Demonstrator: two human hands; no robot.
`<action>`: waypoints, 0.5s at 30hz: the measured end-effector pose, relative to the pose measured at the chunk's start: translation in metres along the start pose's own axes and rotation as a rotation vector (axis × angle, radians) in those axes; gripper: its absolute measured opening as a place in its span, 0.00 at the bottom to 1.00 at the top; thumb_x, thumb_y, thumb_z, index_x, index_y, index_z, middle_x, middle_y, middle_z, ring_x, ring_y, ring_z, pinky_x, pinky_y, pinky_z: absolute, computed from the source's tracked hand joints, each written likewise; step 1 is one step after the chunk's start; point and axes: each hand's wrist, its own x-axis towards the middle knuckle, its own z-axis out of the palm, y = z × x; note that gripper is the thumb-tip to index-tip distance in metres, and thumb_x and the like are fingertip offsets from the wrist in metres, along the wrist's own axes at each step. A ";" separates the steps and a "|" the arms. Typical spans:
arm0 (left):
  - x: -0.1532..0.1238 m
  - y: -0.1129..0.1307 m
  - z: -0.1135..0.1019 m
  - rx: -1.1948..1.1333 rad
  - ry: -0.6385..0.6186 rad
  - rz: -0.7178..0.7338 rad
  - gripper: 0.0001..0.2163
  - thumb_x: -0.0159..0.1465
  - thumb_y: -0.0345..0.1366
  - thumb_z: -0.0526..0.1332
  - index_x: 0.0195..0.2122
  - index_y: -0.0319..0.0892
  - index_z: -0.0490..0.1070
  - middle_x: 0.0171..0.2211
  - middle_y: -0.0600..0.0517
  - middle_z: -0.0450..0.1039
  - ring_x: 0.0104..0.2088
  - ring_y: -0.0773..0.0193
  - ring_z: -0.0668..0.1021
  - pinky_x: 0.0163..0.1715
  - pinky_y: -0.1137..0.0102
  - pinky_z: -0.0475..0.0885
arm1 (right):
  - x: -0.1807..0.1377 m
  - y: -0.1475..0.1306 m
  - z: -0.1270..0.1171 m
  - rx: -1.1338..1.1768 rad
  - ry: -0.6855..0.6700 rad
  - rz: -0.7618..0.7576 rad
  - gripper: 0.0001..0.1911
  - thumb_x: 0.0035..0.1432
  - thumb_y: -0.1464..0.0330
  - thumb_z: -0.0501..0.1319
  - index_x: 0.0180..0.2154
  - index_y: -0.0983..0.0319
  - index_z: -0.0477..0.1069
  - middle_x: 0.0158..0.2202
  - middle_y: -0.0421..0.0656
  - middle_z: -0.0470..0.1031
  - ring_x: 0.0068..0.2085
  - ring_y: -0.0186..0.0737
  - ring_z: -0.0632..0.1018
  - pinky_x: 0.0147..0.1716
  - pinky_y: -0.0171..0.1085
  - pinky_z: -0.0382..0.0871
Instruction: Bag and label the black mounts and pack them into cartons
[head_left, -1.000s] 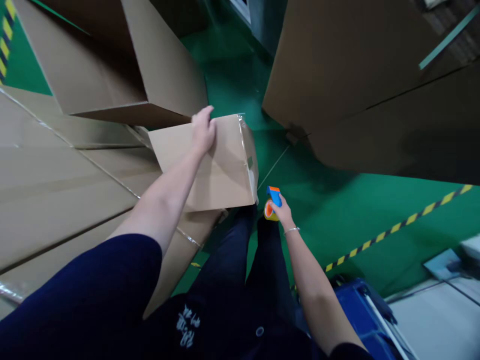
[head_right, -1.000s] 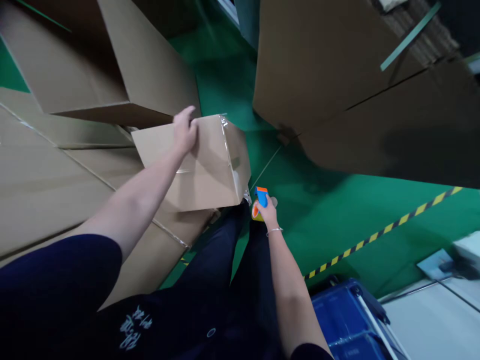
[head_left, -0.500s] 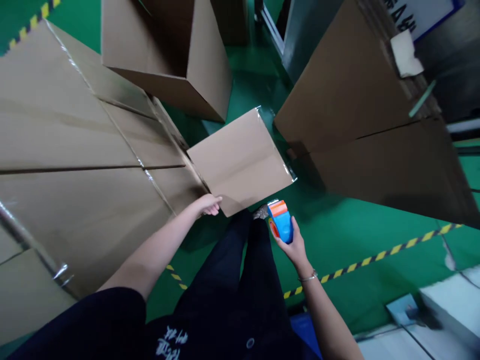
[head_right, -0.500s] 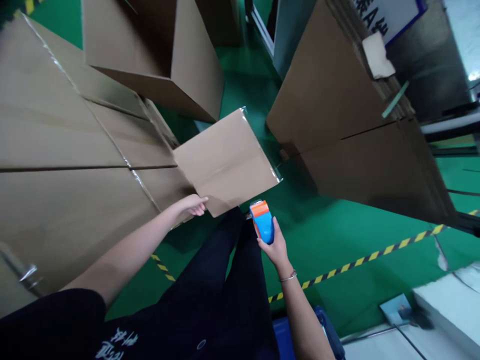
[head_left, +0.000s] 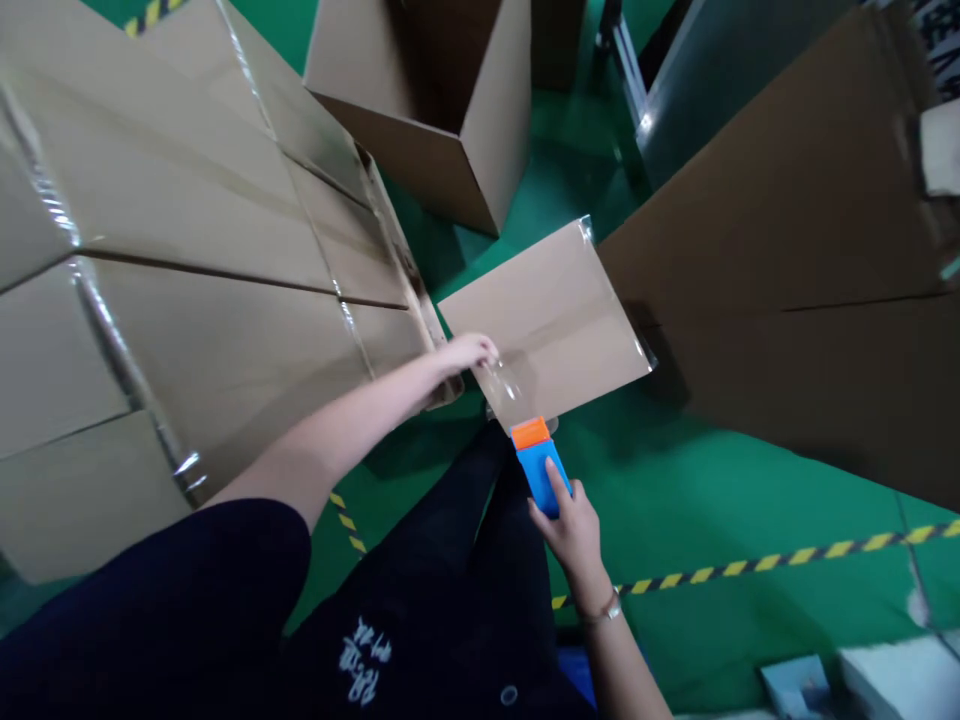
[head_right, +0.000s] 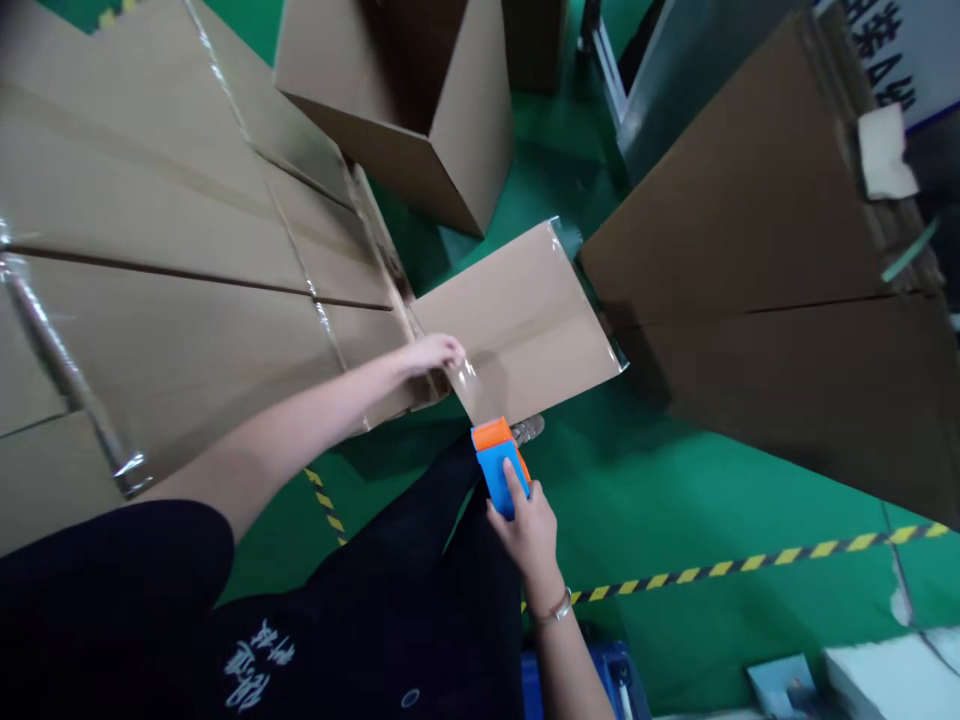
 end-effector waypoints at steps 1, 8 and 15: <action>0.011 -0.006 -0.033 0.016 0.096 0.002 0.07 0.60 0.27 0.59 0.25 0.41 0.71 0.23 0.52 0.72 0.30 0.66 0.75 0.39 0.67 0.71 | -0.001 -0.006 0.003 0.001 -0.013 0.003 0.30 0.62 0.56 0.57 0.64 0.55 0.63 0.34 0.45 0.68 0.28 0.37 0.71 0.24 0.32 0.65; 0.090 -0.049 -0.153 0.204 0.350 0.030 0.10 0.67 0.36 0.57 0.43 0.36 0.73 0.35 0.50 0.76 0.41 0.66 0.75 0.47 0.68 0.68 | 0.026 -0.046 0.040 0.040 -0.067 -0.002 0.31 0.61 0.57 0.58 0.65 0.53 0.61 0.36 0.45 0.69 0.30 0.38 0.74 0.26 0.33 0.69; 0.112 -0.057 -0.120 0.456 0.471 0.099 0.26 0.65 0.42 0.58 0.62 0.37 0.62 0.66 0.37 0.58 0.66 0.50 0.61 0.62 0.62 0.57 | 0.047 -0.054 0.043 0.008 -0.085 0.046 0.32 0.60 0.57 0.58 0.64 0.54 0.62 0.36 0.45 0.69 0.29 0.38 0.73 0.25 0.32 0.67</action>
